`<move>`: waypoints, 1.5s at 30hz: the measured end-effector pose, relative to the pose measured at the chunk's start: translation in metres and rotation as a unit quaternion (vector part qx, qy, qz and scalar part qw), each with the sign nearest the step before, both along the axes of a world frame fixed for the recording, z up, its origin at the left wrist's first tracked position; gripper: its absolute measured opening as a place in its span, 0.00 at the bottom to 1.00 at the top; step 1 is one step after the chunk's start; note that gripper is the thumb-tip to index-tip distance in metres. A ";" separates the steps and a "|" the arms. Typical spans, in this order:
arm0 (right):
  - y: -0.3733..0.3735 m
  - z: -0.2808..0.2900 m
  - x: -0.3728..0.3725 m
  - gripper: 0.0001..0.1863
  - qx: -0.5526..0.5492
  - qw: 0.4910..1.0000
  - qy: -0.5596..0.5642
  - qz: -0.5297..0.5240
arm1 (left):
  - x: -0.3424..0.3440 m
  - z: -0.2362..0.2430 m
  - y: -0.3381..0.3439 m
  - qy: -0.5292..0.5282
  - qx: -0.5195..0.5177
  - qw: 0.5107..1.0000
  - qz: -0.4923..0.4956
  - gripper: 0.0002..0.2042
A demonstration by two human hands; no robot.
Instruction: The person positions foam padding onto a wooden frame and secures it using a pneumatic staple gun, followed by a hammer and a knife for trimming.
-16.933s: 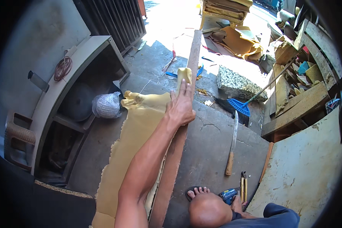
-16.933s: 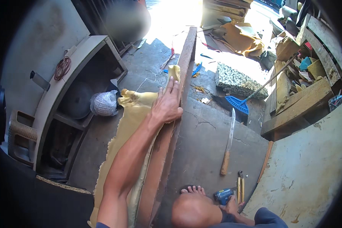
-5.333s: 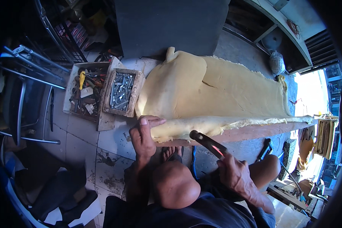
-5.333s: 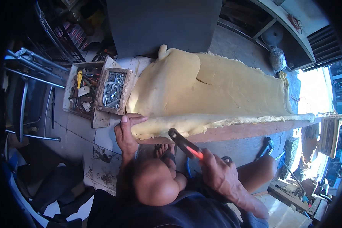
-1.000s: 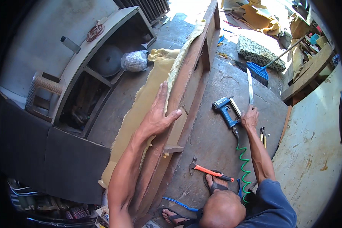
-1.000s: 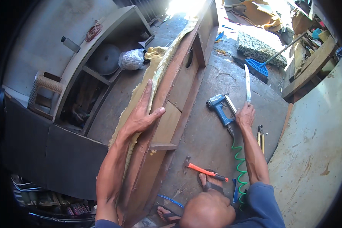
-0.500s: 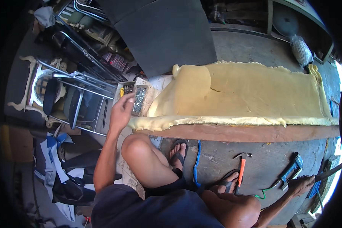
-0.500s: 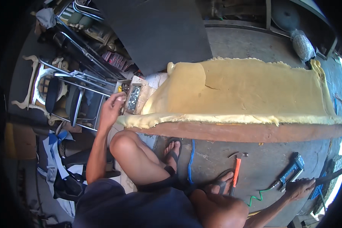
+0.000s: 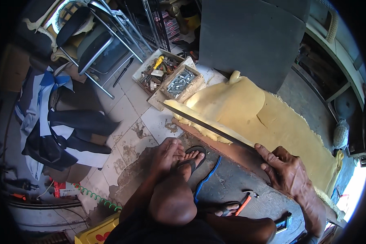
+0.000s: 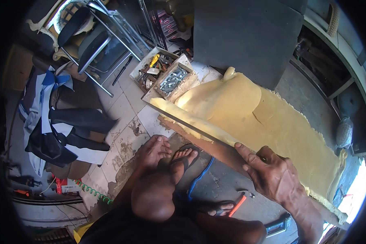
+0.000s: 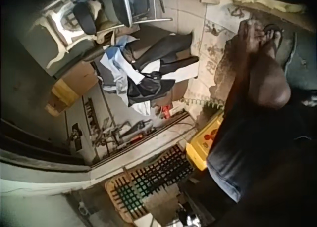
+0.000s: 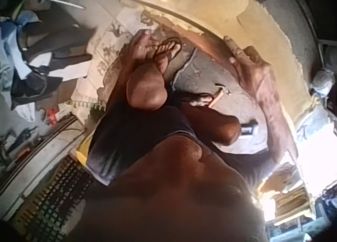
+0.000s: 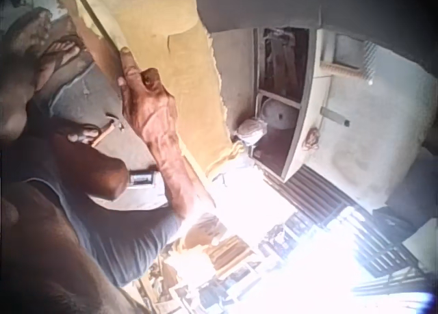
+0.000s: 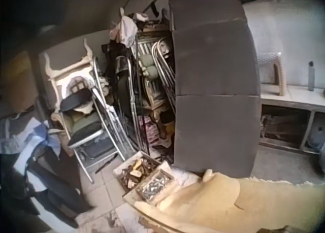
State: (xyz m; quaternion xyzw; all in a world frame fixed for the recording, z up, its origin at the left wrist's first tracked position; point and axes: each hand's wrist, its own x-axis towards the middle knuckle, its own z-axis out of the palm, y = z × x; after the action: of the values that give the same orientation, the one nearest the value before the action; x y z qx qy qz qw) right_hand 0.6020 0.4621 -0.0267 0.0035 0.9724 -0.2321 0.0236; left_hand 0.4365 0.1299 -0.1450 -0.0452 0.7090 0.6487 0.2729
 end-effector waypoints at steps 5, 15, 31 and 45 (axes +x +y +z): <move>-0.009 -0.003 -0.027 0.29 0.017 0.999 -0.035 0.017 | -0.005 -0.007 0.018 -0.185 0.205 0.957 -0.084 0.19; -0.021 -0.018 -0.023 0.29 0.013 0.999 -0.053 0.007 | -0.010 -0.019 0.043 -0.144 0.217 0.959 -0.110 0.19; -0.025 -0.040 -0.004 0.37 0.068 0.998 0.003 -0.011 | -0.004 -0.012 0.061 -0.159 0.245 0.954 -0.059 0.18; -0.017 -0.042 0.011 0.43 0.087 0.995 0.033 0.031 | 0.001 -0.027 0.048 -0.106 0.220 0.969 -0.034 0.15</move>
State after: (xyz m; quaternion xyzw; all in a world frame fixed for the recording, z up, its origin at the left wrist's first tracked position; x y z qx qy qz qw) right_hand 0.6125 0.4447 -0.0686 -0.0319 0.9887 -0.1462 -0.0016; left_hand 0.4376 0.1779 -0.1716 -0.0279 0.5168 0.7708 0.3715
